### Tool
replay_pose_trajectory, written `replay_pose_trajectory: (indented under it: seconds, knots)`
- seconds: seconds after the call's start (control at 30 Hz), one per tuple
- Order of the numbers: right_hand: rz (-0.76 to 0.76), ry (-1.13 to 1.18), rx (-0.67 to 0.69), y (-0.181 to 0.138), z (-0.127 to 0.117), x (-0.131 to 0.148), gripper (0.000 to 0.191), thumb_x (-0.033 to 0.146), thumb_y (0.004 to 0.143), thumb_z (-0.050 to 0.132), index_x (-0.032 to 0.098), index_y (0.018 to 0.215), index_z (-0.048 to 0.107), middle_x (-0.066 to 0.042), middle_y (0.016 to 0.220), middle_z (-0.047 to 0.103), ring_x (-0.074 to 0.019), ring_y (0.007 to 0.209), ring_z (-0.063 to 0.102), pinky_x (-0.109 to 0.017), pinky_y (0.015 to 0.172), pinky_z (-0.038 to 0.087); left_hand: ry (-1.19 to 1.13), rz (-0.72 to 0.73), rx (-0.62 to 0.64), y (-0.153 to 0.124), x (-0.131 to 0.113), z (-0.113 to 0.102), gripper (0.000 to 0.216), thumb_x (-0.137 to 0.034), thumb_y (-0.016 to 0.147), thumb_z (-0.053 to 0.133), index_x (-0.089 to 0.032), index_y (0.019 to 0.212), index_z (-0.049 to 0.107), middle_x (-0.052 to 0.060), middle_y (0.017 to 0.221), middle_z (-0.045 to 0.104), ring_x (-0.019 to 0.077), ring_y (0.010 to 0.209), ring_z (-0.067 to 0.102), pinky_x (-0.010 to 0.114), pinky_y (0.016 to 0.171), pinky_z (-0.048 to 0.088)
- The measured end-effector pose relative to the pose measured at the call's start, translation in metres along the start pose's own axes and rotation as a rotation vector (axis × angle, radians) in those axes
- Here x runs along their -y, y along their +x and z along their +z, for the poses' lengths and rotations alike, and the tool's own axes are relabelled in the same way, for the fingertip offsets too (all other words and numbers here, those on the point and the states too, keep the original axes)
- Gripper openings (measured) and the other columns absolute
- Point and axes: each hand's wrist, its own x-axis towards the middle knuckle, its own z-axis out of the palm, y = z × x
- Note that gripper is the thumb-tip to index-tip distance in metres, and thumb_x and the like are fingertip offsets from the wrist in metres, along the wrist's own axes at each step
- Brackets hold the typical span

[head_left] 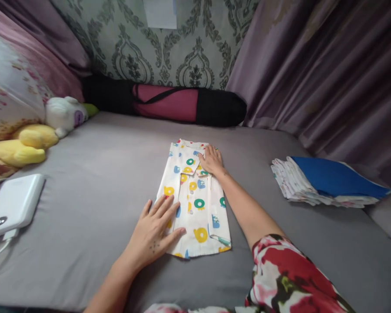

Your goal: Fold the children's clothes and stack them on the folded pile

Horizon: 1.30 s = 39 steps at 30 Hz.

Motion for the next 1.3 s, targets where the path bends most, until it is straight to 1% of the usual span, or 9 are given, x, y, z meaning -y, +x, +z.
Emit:
replay_pose_trajectory:
  seconds: [0.13,0.33,0.43,0.57,0.67,0.83,0.97,1.07,1.3]
  knots:
    - [-0.088,0.081,0.024,-0.028,-0.016,0.002,0.064,0.044,0.098,0.014,0.008,0.151,0.018,-0.011,0.159,0.012,-0.0207,0.146,0.007,-0.040,0.117,0.007,-0.064,-0.022,0.042,-0.002,0.001,-0.012,0.062,-0.059,0.093,0.036,-0.025,0.145,0.036,0.008,0.153,0.033,0.0278,0.141,0.030,0.055,0.114,0.022]
    - [-0.394,0.042,0.153,-0.143,-0.022,0.026,0.064,0.048,0.098,0.020,0.016,0.153,0.014,-0.004,0.160,0.007,-0.0184,0.147,0.000,-0.040,0.119,0.000,-0.006,0.027,0.030,0.000,-0.001,-0.021,0.061,-0.055,0.096,0.030,-0.019,0.146,0.034,0.010,0.154,0.029,0.0253,0.143,0.025,0.052,0.117,0.011]
    - [-0.462,0.022,0.205,-0.177,-0.015,0.037,0.063,0.050,0.097,0.024,0.022,0.153,0.017,-0.001,0.159,0.006,-0.0192,0.146,-0.001,-0.042,0.119,-0.001,0.028,0.093,0.054,0.004,-0.004,-0.013,0.071,-0.061,0.094,0.029,-0.013,0.146,0.033,0.013,0.154,0.029,0.0254,0.144,0.021,0.047,0.118,0.013]
    - [-0.469,0.019,0.199,-0.180,-0.008,0.040,0.065,0.051,0.097,0.027,0.017,0.152,0.022,-0.006,0.159,0.011,-0.0220,0.147,0.002,-0.045,0.119,-0.002,0.062,0.116,0.093,0.007,-0.006,-0.004,0.081,-0.067,0.091,0.028,-0.009,0.147,0.031,0.016,0.154,0.027,0.0271,0.144,0.020,0.045,0.117,0.016]
    - [-0.483,0.010,0.214,-0.184,-0.015,0.040,0.064,0.049,0.098,0.025,0.016,0.152,0.020,-0.006,0.159,0.010,-0.0210,0.146,0.002,-0.045,0.119,-0.001,0.069,0.135,0.129,0.005,-0.006,-0.009,0.081,-0.067,0.091,0.027,-0.009,0.147,0.030,0.017,0.154,0.027,0.0271,0.144,0.020,0.045,0.117,0.017]
    - [-0.595,0.001,0.184,-0.235,-0.028,0.043,0.065,0.047,0.098,0.027,0.012,0.152,0.017,-0.008,0.159,0.008,-0.0209,0.146,-0.001,-0.046,0.120,0.002,0.073,0.267,0.120,-0.014,-0.005,-0.019,0.083,-0.068,0.090,0.029,-0.011,0.150,0.021,0.016,0.157,0.019,0.0268,0.146,0.013,0.044,0.118,0.012]
    - [-0.668,-0.022,0.134,-0.266,-0.017,0.044,0.065,0.042,0.098,0.035,0.005,0.150,0.021,-0.014,0.158,0.013,-0.0250,0.146,0.003,-0.051,0.119,0.008,0.081,0.338,0.098,-0.025,-0.004,-0.011,0.091,-0.071,0.087,0.030,-0.009,0.152,0.014,0.019,0.156,0.019,0.0287,0.145,0.013,0.045,0.118,0.014]
    - [-0.670,-0.040,0.103,-0.268,-0.013,0.043,0.064,0.041,0.097,0.038,0.006,0.149,0.024,-0.015,0.158,0.016,-0.0264,0.146,0.005,-0.051,0.119,0.009,0.085,0.335,0.082,-0.025,-0.004,-0.008,0.093,-0.072,0.086,0.029,-0.008,0.152,0.011,0.020,0.156,0.020,0.0302,0.145,0.013,0.047,0.117,0.015]
    - [-0.613,-0.060,0.088,-0.279,-0.032,0.041,0.062,0.037,0.098,0.037,0.006,0.150,0.022,-0.015,0.157,0.016,-0.0271,0.146,0.009,-0.051,0.118,0.018,0.042,0.365,0.105,-0.032,-0.009,-0.019,0.083,-0.068,0.089,0.031,-0.018,0.153,0.013,0.012,0.158,0.019,0.0291,0.145,0.013,0.047,0.118,0.012]
